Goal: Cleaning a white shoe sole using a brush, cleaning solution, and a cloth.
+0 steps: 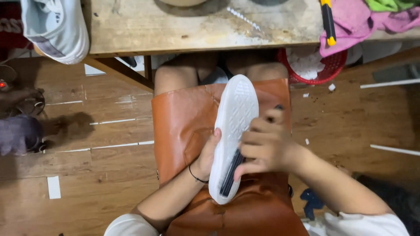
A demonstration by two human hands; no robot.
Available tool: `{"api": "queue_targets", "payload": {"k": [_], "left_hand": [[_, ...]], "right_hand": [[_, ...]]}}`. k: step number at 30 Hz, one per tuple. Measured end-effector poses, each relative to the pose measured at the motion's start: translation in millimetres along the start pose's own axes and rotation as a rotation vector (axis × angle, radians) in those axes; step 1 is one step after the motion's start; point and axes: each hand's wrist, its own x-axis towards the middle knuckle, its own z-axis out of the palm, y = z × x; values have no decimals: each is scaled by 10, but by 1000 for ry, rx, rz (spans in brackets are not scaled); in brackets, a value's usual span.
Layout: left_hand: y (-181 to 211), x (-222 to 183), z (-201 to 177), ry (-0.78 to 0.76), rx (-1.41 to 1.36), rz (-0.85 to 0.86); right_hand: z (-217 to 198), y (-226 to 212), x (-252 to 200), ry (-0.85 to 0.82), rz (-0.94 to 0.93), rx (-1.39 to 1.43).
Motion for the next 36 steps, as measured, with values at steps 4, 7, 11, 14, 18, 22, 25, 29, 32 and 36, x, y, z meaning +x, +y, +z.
{"api": "queue_targets", "payload": {"k": [4, 7, 11, 14, 18, 22, 25, 29, 32, 36], "left_hand": [[137, -117, 306, -8, 42, 66], [210, -227, 421, -33, 71, 87], [188, -206, 385, -79, 125, 116], [266, -236, 418, -103, 184, 161], [462, -422, 506, -130, 421, 247], [289, -440, 502, -83, 323, 247], [477, -529, 619, -142, 515, 265], [233, -417, 178, -175, 532, 273], [366, -463, 326, -204, 569, 279], [351, -470, 425, -216, 499, 316]], "right_hand": [[-126, 367, -134, 29, 102, -112], [-233, 160, -10, -53, 135, -182], [-269, 192, -255, -426, 383, -238], [-111, 86, -290, -56, 278, -91], [-124, 519, -649, 34, 361, -51], [-165, 79, -329, -27, 253, 9], [-244, 262, -360, -29, 302, -38], [-215, 76, -316, -68, 322, -67], [-175, 298, -584, -1, 393, -19], [-92, -120, -401, -9, 411, 39]]}}
